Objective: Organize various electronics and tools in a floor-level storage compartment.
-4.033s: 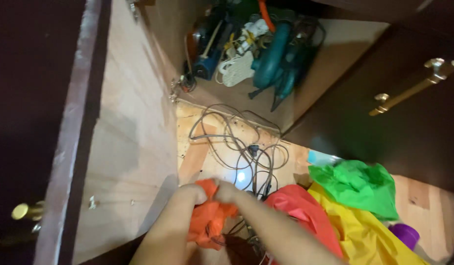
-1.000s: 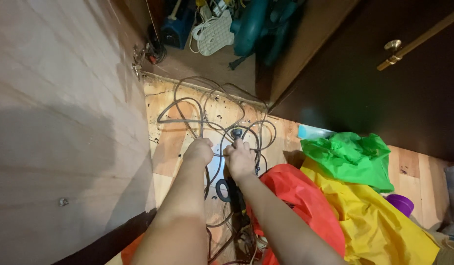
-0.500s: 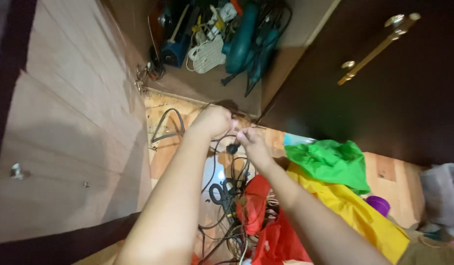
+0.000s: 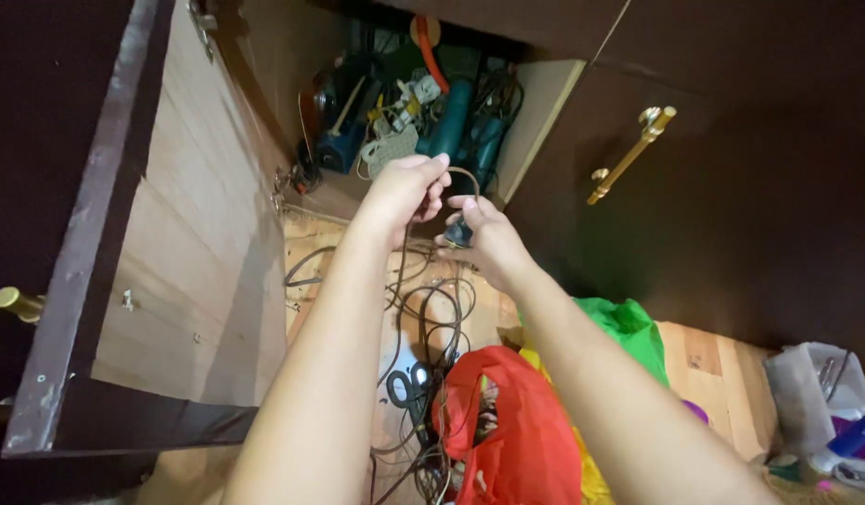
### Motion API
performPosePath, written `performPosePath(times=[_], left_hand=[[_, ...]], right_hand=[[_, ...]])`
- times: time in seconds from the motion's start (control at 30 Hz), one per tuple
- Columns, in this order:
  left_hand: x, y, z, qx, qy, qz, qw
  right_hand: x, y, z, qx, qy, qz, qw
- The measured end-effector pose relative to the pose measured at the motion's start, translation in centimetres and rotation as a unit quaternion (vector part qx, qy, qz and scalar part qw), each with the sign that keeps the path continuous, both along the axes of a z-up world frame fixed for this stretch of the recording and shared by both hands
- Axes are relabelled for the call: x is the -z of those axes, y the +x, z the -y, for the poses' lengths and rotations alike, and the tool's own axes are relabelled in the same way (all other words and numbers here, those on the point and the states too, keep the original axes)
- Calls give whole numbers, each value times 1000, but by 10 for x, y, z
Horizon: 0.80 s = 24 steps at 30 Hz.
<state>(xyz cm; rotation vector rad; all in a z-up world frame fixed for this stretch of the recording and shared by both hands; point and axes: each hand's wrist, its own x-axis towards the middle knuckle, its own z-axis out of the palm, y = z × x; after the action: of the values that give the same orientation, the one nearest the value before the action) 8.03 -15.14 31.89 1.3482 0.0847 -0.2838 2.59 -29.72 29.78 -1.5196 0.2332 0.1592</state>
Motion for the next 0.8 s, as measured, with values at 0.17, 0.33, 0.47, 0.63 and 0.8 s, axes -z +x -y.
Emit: performPosePath(times=[0.17, 0.33, 0.47, 0.63, 0.8], left_hand=[[-16, -5, -9, 46, -21, 14, 999], [-45, -22, -23, 6, -49, 22, 999], [-62, -31, -27, -1, -98, -3, 995], [-68, -28, -29, -31, -88, 14, 996], [-102, -38, -38, -60, -78, 55, 994]], right_hand=[[8, 22, -14, -24, 128, -7, 991], [22, 10, -30, -50, 145, 15, 988], [11, -14, -38, -160, 234, 26, 959], [36, -17, -38, -185, 251, 45, 949], [66, -35, -29, -199, 112, 72, 971]])
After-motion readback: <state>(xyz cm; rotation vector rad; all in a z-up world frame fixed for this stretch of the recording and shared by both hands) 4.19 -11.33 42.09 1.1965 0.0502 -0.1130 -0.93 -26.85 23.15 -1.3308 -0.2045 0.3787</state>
